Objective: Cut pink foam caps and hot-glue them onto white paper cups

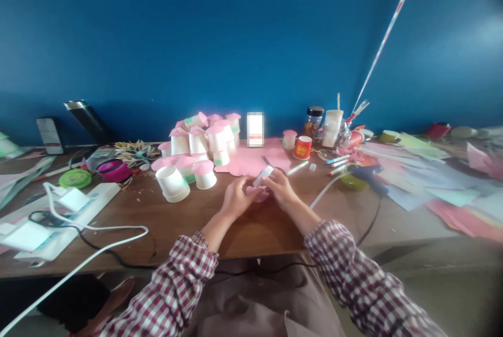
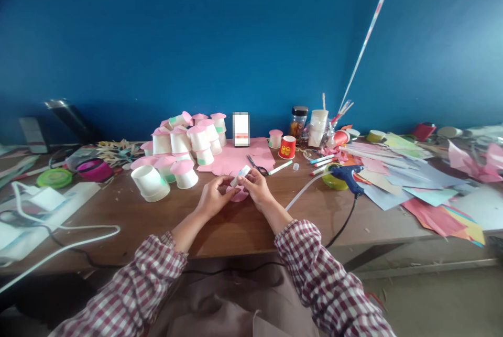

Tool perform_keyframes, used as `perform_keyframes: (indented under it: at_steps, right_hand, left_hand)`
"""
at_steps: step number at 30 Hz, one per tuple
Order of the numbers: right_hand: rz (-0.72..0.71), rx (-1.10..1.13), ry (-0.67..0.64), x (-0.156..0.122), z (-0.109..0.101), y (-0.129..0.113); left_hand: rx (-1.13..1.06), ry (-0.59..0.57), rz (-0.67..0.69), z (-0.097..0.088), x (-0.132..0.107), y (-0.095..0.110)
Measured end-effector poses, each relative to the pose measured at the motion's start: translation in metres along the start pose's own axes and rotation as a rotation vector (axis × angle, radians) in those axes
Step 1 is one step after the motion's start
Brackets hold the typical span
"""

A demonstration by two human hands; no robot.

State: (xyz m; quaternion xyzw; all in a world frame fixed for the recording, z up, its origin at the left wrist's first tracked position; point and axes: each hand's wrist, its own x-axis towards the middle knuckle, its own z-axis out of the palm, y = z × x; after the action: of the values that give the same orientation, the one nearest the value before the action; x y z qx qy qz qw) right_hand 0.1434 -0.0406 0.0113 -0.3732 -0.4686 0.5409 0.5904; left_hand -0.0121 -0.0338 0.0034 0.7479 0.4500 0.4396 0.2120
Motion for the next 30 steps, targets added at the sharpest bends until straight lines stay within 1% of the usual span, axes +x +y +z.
perform_keyframes:
  at_steps: [4,7,10,12,14,17,19,21,24,27,30]
  right_hand:
    - [-0.015,0.028,0.032,0.002,-0.002,0.001]
    - [0.0,0.138,0.029,0.004,-0.004,0.0]
    - [0.068,0.254,0.022,0.005,-0.006,-0.001]
    - [0.104,0.286,0.029,0.006,-0.007,-0.001]
    - [0.116,0.296,0.046,0.006,-0.008,-0.001]
    - [0.096,0.3,0.061,0.005,-0.006,-0.001]
    - [0.063,0.295,0.054,0.004,-0.005,-0.002]
    - [0.035,0.28,0.041,0.003,-0.005,-0.004]
    - [0.06,0.257,-0.001,0.001,-0.008,-0.008]
    - [0.128,0.299,-0.081,0.0,-0.013,-0.013]
    - [0.147,0.32,-0.156,-0.002,-0.015,-0.016]
  left_hand:
    - [-0.01,-0.014,0.035,-0.001,0.001,-0.003]
    - [-0.023,-0.017,0.061,-0.002,0.001,-0.005]
    - [-0.013,-0.008,0.029,-0.001,0.0,-0.008]
    - [0.007,0.005,-0.002,0.0,0.0,-0.011]
    - [0.036,0.028,-0.027,0.001,0.001,-0.014]
    - [0.073,0.058,-0.049,0.001,0.002,-0.017]
    - [0.103,0.028,-0.029,0.0,0.003,-0.018]
    - [0.155,-0.052,0.017,-0.003,0.003,-0.018]
    - [0.25,-0.18,0.069,-0.007,0.004,-0.016]
    - [0.307,-0.211,0.082,-0.011,0.004,-0.014]
    - [0.329,-0.23,0.11,-0.013,0.004,-0.014]
